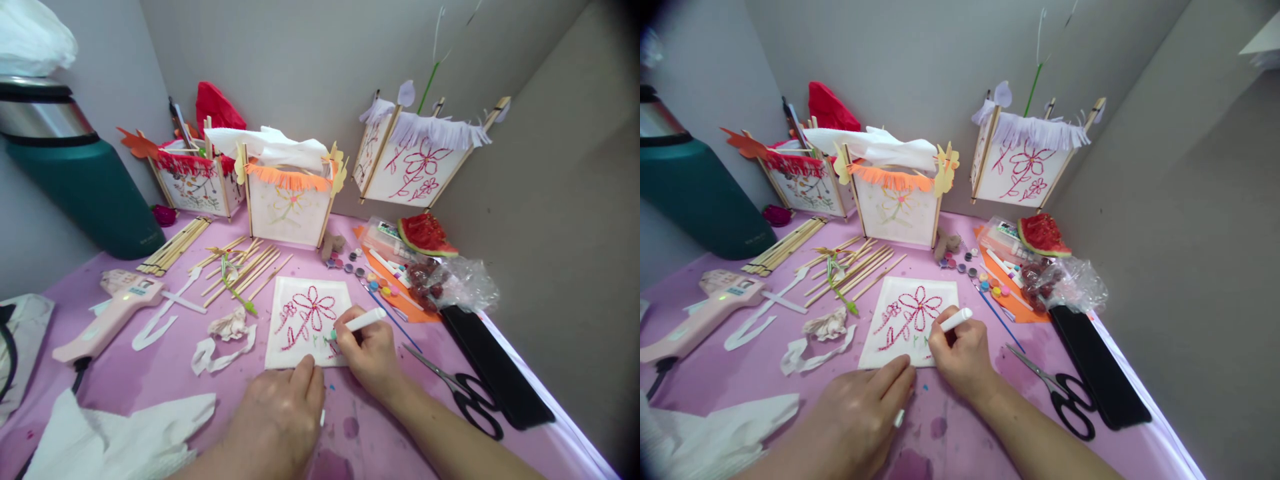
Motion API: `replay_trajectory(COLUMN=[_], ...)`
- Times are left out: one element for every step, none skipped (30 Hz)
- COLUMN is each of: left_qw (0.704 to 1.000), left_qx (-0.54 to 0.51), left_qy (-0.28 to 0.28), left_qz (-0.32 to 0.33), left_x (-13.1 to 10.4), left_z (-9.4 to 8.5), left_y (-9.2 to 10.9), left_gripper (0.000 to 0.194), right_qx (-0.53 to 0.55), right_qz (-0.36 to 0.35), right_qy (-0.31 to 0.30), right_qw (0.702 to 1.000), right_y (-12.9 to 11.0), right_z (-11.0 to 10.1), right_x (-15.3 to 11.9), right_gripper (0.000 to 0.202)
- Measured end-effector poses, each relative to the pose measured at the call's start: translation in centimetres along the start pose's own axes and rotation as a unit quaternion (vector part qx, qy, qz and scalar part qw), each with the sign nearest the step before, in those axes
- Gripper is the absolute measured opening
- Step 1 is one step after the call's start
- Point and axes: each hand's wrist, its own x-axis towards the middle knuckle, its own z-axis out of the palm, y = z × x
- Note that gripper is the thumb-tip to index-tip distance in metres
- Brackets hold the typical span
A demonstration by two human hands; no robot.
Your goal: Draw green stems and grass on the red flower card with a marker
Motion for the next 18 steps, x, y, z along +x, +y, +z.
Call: replay_trajectory(left_qw=[1.000,1.000,1.000,1.000,1.000,1.000,1.000,1.000,1.000,1.000,1.000,1.000,1.000,1.000,1.000,1.000,1.000,1.000], left_qx=[-0.002,-0.003,-0.005,-0.005,-0.006,-0.006,-0.006,-0.005,-0.004,-0.002,0.000,0.003,0.004,0.005,0.005,0.004,0.003,0.001], left_qy=[0.002,0.004,0.004,0.002,0.000,-0.002,-0.004,-0.005,-0.005,-0.003,0.000,0.003,0.006,0.008,0.008,0.007,0.005,0.003], left_qz=[0.001,0.001,0.000,-0.002,-0.004,-0.005,-0.004,-0.003,-0.001,0.000,0.001,0.002,0.004,0.005,0.006,0.006,0.005,0.004], left_x=[-0.03,-0.05,-0.06,-0.07,-0.07,-0.07,-0.07,-0.08,-0.09,-0.11,-0.13,-0.15,-0.17,-0.18,-0.17,-0.16,-0.14,-0.11], left_z=[0.02,0.03,0.02,0.00,-0.03,-0.05,-0.07,-0.07,-0.06,-0.04,-0.01,0.03,0.06,0.08,0.10,0.11,0.11,0.10], left_y=[-0.01,-0.01,-0.01,-0.01,-0.01,-0.01,-0.01,-0.02,-0.02,-0.02,-0.02,0.00,0.01,0.04,0.06,0.08,0.09,0.10], left_gripper=[0.044,0.044,0.045,0.045,0.045,0.044,0.044,0.044,0.044,0.045,0.045,0.045,0.044,0.044,0.043,0.043,0.044,0.044], right_qx=[-0.006,-0.011,-0.014,-0.014,-0.010,-0.005,0.001,0.005,0.007,0.007,0.007,0.006,0.005,0.003,0.001,-0.003,-0.005,-0.009], right_qz=[-0.002,-0.001,0.001,0.004,0.009,0.012,0.014,0.013,0.012,0.011,0.010,0.010,0.010,0.011,0.011,0.012,0.012,0.011], right_qy=[0.004,0.008,0.014,0.018,0.021,0.023,0.027,0.031,0.036,0.041,0.043,0.042,0.040,0.038,0.037,0.036,0.036,0.036], right_qw=[1.000,1.000,1.000,1.000,1.000,1.000,1.000,0.999,0.999,0.999,0.999,0.999,0.999,0.999,0.999,0.999,0.999,0.999], right_y=[0.05,0.11,0.17,0.24,0.30,0.35,0.41,0.46,0.50,0.54,0.56,0.57,0.57,0.55,0.52,0.47,0.41,0.35], right_z=[0.03,0.05,0.06,0.07,0.07,0.06,0.04,0.03,0.02,0.01,0.02,0.03,0.04,0.04,0.05,0.05,0.05,0.05], right_x=[-0.02,-0.04,-0.07,-0.10,-0.13,-0.15,-0.17,-0.17,-0.16,-0.13,-0.10,-0.05,0.00,0.04,0.08,0.11,0.13,0.14], right_gripper=[0.017,0.017,0.017,0.017,0.017,0.017,0.017,0.017,0.017,0.017,0.017,0.016,0.016,0.016,0.016,0.016,0.016,0.016])
